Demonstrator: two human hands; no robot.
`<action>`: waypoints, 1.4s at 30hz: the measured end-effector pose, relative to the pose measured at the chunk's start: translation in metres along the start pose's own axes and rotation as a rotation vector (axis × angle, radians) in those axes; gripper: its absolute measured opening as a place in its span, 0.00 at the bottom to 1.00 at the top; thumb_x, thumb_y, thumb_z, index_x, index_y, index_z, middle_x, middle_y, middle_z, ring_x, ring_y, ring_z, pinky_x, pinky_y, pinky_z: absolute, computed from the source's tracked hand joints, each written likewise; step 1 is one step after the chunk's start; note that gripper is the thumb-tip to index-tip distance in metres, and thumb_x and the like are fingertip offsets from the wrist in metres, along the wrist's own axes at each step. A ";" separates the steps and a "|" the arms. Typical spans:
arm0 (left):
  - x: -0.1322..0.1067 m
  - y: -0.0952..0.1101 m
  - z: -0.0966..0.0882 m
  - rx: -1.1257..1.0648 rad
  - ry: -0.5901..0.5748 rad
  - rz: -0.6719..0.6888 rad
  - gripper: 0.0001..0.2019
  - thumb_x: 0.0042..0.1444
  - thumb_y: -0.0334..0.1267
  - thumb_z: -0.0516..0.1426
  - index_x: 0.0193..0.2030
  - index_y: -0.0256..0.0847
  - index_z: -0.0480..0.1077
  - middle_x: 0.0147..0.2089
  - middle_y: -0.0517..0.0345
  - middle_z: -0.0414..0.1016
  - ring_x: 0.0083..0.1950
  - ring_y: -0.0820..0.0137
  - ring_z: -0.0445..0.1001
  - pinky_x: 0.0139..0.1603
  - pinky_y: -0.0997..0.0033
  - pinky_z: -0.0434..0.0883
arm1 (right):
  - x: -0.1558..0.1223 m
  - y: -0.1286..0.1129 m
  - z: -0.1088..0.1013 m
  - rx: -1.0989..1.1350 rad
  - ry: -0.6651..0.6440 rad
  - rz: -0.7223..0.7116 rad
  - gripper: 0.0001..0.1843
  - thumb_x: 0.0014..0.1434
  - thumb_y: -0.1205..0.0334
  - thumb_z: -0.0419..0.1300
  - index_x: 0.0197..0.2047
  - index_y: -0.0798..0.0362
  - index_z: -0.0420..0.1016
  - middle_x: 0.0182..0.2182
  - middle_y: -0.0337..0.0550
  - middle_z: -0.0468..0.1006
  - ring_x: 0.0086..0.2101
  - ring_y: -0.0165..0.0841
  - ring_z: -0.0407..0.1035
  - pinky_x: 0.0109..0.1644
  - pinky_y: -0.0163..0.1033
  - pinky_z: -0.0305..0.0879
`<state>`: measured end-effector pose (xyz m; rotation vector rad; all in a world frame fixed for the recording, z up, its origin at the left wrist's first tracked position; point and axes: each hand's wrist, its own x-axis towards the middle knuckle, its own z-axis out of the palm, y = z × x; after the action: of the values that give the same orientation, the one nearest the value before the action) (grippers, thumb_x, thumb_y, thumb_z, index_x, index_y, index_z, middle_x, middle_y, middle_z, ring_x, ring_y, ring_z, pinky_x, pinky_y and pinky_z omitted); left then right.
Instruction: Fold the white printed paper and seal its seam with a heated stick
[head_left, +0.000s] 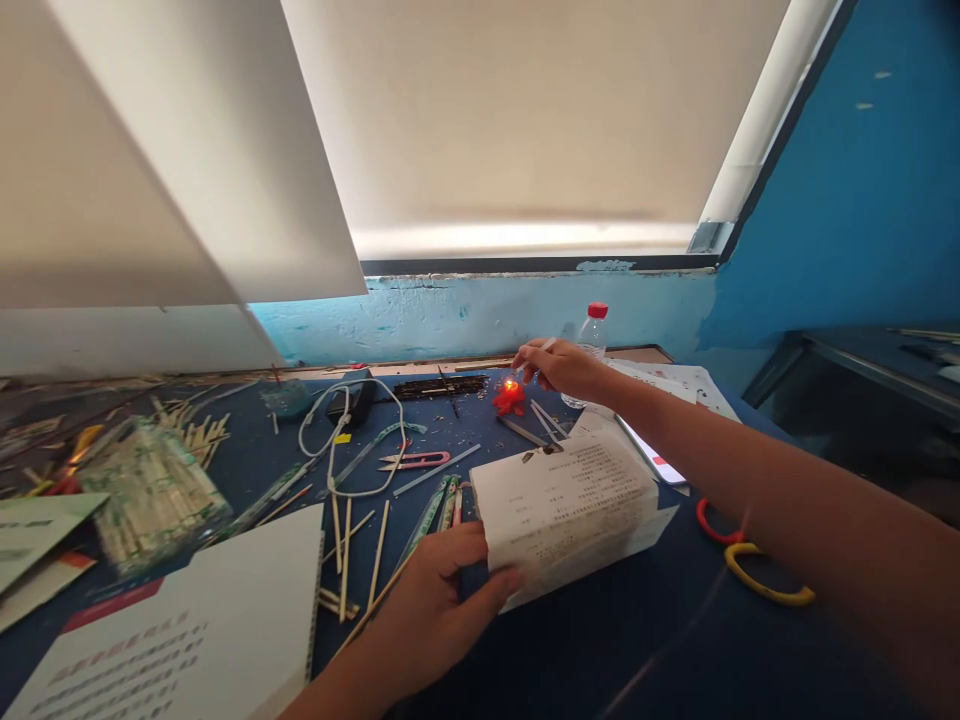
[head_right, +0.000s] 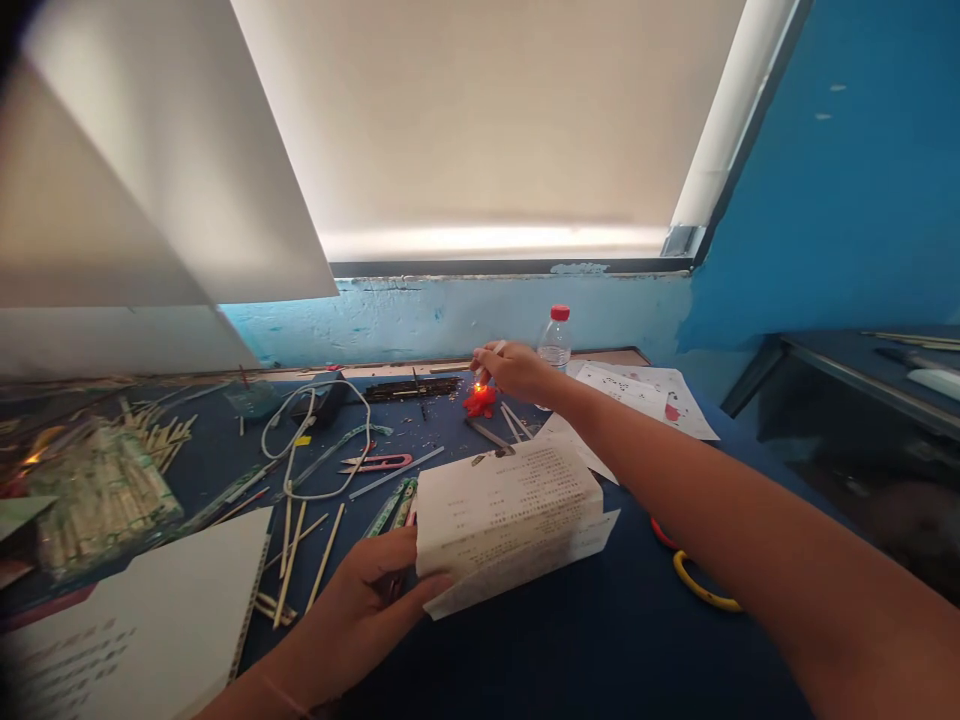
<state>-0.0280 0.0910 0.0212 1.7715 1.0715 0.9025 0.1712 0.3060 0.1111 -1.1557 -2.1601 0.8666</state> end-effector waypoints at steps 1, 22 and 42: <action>0.000 0.002 0.000 0.015 -0.001 0.021 0.13 0.66 0.39 0.61 0.55 0.49 0.82 0.54 0.52 0.84 0.54 0.59 0.80 0.59 0.60 0.74 | 0.007 0.006 0.004 -0.031 0.006 0.012 0.17 0.74 0.60 0.50 0.37 0.53 0.77 0.33 0.48 0.81 0.28 0.33 0.70 0.31 0.40 0.66; -0.001 0.009 -0.002 0.094 -0.023 0.105 0.13 0.61 0.34 0.63 0.50 0.49 0.83 0.56 0.49 0.83 0.55 0.59 0.81 0.57 0.63 0.76 | 0.050 0.049 0.026 -0.328 0.087 0.094 0.15 0.71 0.56 0.61 0.57 0.52 0.75 0.54 0.49 0.78 0.46 0.39 0.77 0.50 0.50 0.76; -0.003 -0.001 0.001 0.297 0.076 0.072 0.08 0.60 0.38 0.61 0.41 0.43 0.83 0.35 0.51 0.85 0.35 0.64 0.81 0.34 0.74 0.75 | 0.041 0.048 0.022 -0.314 0.195 0.029 0.15 0.71 0.55 0.61 0.56 0.54 0.75 0.51 0.48 0.79 0.45 0.39 0.77 0.49 0.50 0.76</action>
<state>-0.0281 0.0886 0.0191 2.0437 1.2495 0.8952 0.1601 0.3551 0.0676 -1.3632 -2.1698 0.4126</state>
